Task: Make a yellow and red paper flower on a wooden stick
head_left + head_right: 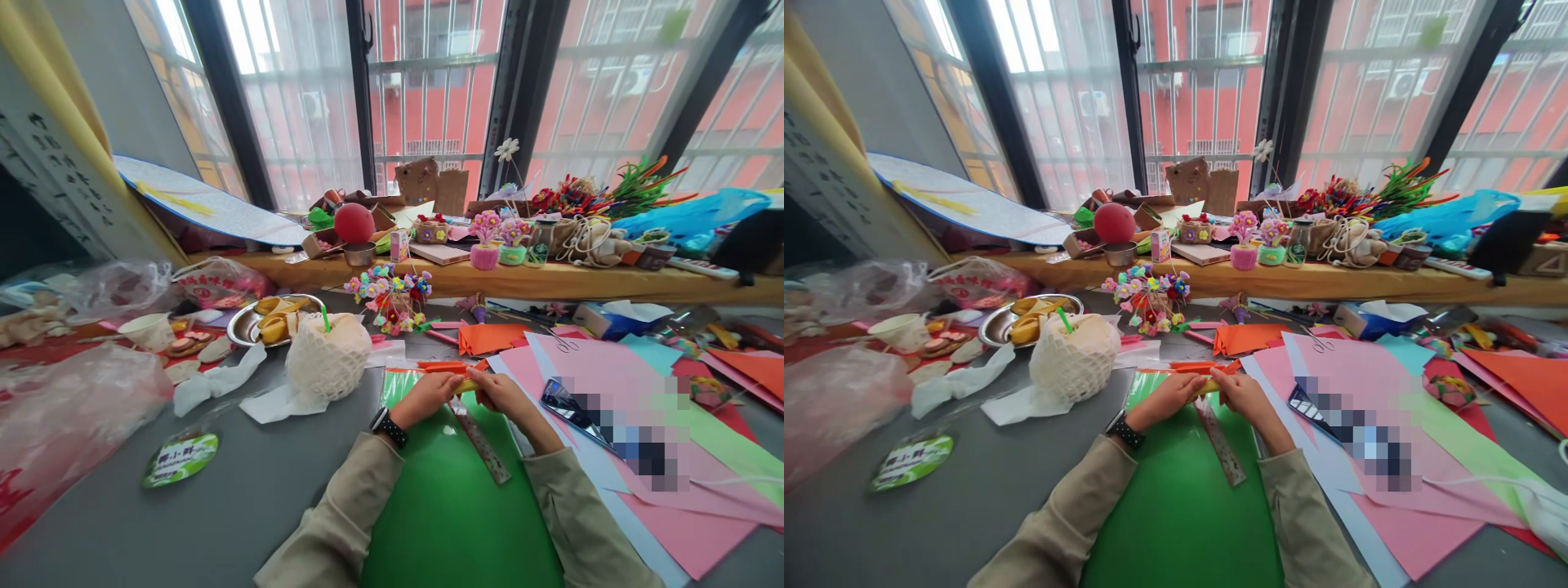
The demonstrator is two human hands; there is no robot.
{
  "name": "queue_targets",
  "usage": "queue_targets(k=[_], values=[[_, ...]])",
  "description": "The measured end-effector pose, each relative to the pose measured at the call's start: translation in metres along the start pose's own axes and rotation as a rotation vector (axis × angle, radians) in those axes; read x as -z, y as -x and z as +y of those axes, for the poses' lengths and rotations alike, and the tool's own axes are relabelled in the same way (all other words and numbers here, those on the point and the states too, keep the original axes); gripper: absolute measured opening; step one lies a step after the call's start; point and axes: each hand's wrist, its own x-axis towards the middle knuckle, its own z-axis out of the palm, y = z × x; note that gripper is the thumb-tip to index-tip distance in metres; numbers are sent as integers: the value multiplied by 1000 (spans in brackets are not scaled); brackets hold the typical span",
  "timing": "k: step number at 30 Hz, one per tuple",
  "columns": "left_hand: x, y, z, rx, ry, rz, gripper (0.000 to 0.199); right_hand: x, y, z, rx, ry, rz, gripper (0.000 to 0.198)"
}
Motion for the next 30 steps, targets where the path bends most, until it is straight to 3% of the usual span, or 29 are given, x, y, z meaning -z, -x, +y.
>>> queue_targets(k=[10,16,21,30], values=[[3,3,4,122,171,-162,46,-6,3,-6,-55,-191,13,37],[4,6,8,-119,-124,31,36,-5,4,-8,-94,-223,40,34],[7,9,9,-190,-145,-32,35,-5,7,-10,-143,-261,25,35],[6,4,4,-179,-65,-71,32,-5,10,-14,-166,-263,-9,38]])
